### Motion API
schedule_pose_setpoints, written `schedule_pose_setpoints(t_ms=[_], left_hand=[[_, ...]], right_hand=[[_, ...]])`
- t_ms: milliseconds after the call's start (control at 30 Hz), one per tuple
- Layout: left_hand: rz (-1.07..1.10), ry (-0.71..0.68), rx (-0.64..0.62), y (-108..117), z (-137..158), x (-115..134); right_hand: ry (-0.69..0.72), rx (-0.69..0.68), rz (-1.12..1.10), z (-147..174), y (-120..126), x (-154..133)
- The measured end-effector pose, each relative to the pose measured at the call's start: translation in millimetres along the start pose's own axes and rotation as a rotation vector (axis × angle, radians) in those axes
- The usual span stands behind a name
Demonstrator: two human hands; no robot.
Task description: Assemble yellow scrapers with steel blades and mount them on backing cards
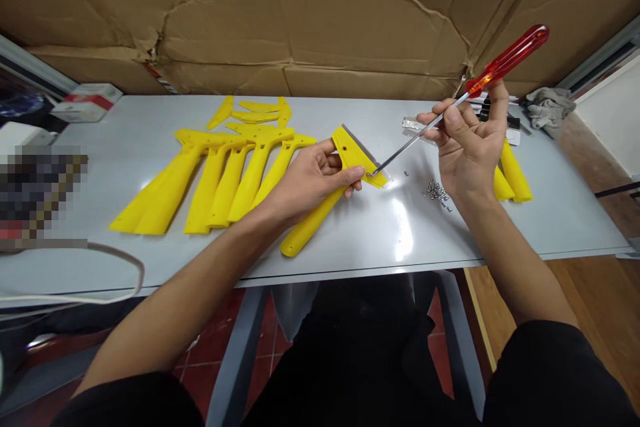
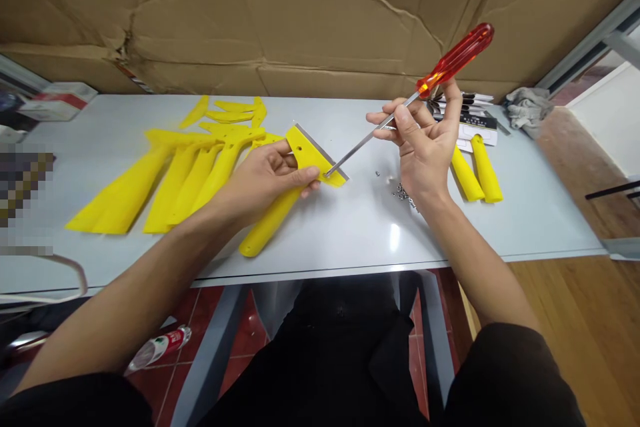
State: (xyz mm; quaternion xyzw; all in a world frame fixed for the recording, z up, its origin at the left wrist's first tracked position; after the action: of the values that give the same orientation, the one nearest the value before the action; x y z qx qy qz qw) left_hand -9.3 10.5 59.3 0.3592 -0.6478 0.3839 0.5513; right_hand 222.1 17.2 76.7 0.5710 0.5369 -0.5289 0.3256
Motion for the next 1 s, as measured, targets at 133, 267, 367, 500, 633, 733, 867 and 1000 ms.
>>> schedule_pose_setpoints(t_ms=[133,267,367,500,633,733,867,1000], left_hand=[[-0.015,0.018,0.004,0,1,-2],[-0.023,0.022,-0.001,-2,1,-1],[0.012,0.013,0.004,-3,0,0],[0.04,0.017,-0.002,-3,1,0],[0.045,0.023,-0.005,-2,2,-1],[0.047,0.033,0.008,-1,2,-1],[0.052,0.041,0.023,-1,2,0],[0.059,0.045,0.015,-2,2,0]], right_hand=[[-0.011,0.001,-0.005,2,-1,-2],[-0.037,-0.012,-0.022,5,-4,-2],[-0.048,-0.014,-0.019,6,-5,-4],[-0.081,-0.025,-0.086,6,-6,-2],[-0.129,-0.031,-0.111,4,-6,2],[-0.159,-0.03,-0.123,3,-5,5],[-0.178,-0.021,-0.11,3,-4,6],[-0.172,-0.027,-0.114,2,-3,7]])
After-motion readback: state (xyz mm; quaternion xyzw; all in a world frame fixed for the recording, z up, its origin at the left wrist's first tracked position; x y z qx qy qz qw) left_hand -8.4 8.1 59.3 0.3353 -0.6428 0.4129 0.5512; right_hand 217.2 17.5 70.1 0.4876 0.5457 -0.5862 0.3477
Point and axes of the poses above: each hand's wrist, its own z-axis away from the middle knuckle, its own y-axis out of the back of the hand, x = y × z, the point moved 6 cm from there along -z, towards the middle knuckle, and after that the axes turned 9 degrees about -y, right-handed, at the moved point
